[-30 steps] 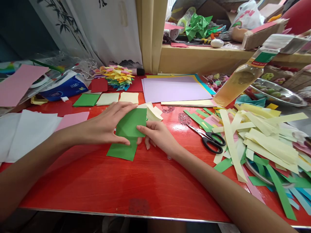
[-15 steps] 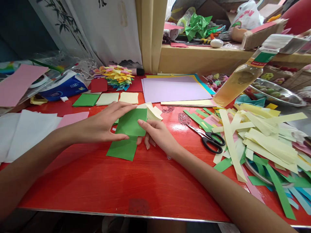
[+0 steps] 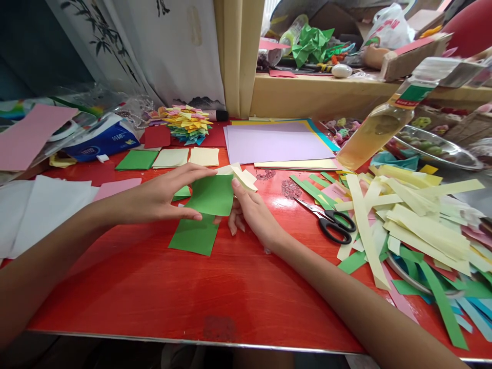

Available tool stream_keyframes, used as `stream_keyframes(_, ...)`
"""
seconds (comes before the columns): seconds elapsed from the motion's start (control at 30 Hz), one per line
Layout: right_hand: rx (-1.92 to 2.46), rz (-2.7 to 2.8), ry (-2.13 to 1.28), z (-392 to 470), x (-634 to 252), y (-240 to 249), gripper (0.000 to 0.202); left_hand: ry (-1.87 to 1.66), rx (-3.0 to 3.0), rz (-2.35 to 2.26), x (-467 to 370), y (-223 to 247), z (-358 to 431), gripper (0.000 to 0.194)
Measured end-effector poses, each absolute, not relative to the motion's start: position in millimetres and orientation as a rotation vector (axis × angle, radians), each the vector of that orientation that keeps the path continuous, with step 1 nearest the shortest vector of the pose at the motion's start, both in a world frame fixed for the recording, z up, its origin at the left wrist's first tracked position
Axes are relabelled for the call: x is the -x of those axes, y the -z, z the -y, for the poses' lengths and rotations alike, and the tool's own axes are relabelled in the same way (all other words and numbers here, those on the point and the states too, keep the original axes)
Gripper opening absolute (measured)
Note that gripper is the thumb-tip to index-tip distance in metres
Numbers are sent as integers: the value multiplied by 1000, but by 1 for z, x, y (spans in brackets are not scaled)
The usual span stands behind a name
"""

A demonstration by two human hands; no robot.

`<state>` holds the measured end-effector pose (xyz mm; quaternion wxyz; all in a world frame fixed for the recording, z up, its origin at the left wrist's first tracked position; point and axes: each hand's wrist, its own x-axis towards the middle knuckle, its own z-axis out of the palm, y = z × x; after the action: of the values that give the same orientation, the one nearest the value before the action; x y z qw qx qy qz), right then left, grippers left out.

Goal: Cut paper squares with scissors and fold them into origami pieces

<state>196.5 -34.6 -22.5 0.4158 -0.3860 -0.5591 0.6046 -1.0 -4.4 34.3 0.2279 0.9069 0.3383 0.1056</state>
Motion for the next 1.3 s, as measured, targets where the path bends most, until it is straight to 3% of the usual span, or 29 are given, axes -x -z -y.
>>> stream_keyframes(0.9, 802, 1445, -1670, 32, -202, 23, 27, -325, -2503, -963, 6, -30, -4, 74)
stream_keyframes(1.3, 703, 1404, -1731, 31, -205, 24, 28, -304, -2471, -1005, 8, -29, -6, 79)
